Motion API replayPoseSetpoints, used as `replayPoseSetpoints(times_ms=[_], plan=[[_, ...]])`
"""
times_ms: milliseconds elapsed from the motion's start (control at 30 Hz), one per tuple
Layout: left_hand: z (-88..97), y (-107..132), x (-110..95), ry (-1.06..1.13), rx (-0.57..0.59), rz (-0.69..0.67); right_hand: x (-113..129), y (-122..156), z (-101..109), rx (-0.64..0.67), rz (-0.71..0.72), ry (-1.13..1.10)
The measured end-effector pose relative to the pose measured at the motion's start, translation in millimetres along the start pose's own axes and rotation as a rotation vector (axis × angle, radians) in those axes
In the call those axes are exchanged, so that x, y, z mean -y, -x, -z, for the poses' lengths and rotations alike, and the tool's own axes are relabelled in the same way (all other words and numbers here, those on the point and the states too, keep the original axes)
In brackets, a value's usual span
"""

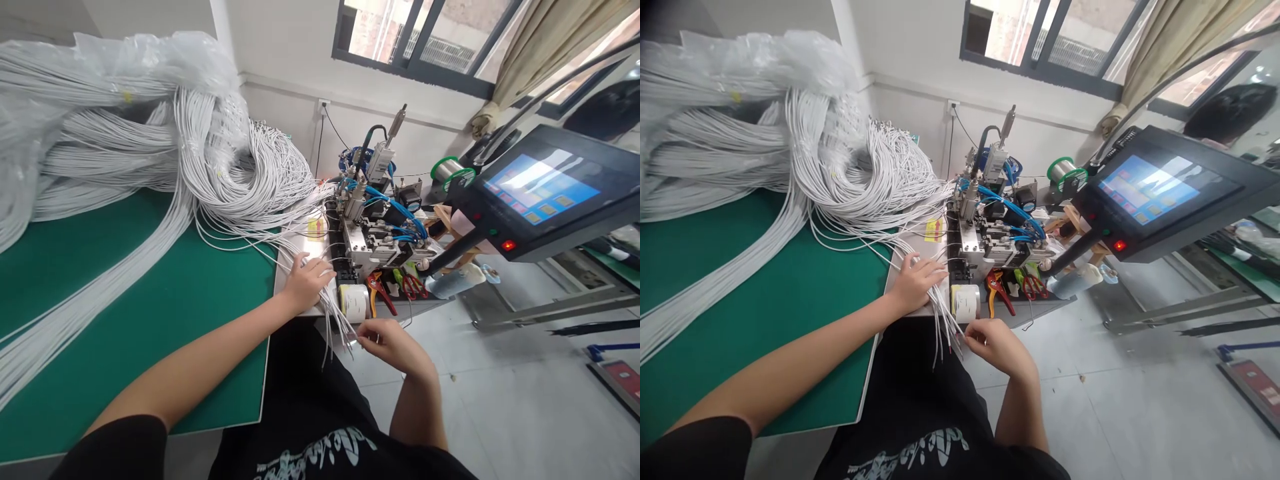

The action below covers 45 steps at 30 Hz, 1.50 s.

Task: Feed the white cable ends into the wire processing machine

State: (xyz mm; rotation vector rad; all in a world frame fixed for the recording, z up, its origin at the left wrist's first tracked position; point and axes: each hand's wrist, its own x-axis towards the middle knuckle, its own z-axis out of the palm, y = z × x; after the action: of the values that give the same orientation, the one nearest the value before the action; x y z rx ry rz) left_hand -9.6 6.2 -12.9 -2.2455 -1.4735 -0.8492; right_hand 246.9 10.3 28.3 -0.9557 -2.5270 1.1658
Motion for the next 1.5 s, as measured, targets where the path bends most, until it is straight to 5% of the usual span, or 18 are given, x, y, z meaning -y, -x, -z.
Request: replayPoseSetpoints(times_ms=[300,667,867,1167,1500], plan=[[11.1,-3,-3,0.068,-0.065,-0.413,-17,-5,23,-0.415,-0.050,-0.178],[7.3,-2,-7,0.005,-0.160,-0.330,-18,-64,-5,-0.798,0.086,-0.496],[1.0,-2,-7,-0.051,-0.138,-0.278,-20,-76,-4,-0.797,0.108,-0.556],[0.1,-6,-10,-0.131,-0.101,-0.110,-42,-73,13,-0.622,-0.009,-0.111],[3.1,-7,-8,-0.097,-0.200,-0.215,-49,-73,15,-0.500,-0.039,-0.453]])
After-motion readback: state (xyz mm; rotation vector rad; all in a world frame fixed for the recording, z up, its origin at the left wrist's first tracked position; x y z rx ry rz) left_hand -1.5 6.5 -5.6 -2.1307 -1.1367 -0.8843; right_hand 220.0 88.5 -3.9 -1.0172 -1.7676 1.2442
